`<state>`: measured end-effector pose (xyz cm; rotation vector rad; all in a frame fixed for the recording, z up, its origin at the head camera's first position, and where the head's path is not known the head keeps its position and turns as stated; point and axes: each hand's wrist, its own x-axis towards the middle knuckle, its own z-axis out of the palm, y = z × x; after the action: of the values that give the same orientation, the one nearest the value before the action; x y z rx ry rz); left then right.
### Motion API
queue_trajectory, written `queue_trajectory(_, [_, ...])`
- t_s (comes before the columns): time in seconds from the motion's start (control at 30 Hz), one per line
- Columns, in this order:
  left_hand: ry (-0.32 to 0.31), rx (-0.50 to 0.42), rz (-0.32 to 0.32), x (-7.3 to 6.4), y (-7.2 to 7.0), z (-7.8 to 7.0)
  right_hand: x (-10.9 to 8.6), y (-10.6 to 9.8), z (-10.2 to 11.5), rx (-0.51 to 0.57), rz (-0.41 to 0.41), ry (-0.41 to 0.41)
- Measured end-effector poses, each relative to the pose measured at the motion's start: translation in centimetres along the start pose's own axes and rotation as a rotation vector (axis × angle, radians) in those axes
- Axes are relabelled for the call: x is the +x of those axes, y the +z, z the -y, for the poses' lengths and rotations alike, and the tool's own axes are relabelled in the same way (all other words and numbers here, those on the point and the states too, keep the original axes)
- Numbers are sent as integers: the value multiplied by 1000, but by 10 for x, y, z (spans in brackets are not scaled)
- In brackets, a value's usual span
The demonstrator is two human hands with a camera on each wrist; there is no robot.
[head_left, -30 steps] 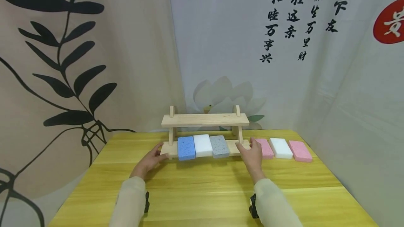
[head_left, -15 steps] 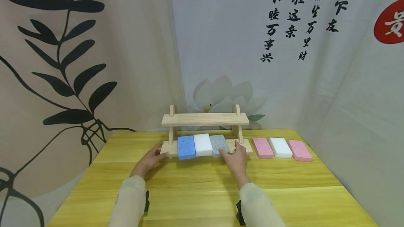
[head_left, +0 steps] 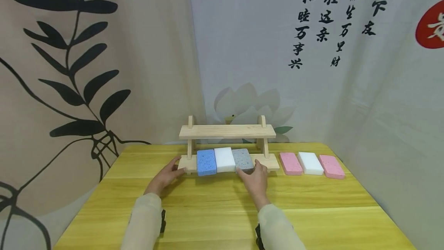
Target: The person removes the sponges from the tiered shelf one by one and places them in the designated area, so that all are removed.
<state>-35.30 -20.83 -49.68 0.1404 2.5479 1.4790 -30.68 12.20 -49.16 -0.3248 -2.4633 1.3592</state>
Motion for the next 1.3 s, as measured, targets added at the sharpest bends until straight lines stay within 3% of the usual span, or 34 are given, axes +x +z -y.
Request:
queue_trajectory(0.3, [-5, -27, -1, 7, 1, 4, -1, 3, 0, 6, -8, 2])
queue_trajectory(0.57, [-3, -6, -4, 2, 3, -2, -1, 5, 2, -11, -10, 13])
queue_trajectory(1.3, [-16, -17, -17, 5, 2, 4, 6, 2, -4, -65, -22, -12])
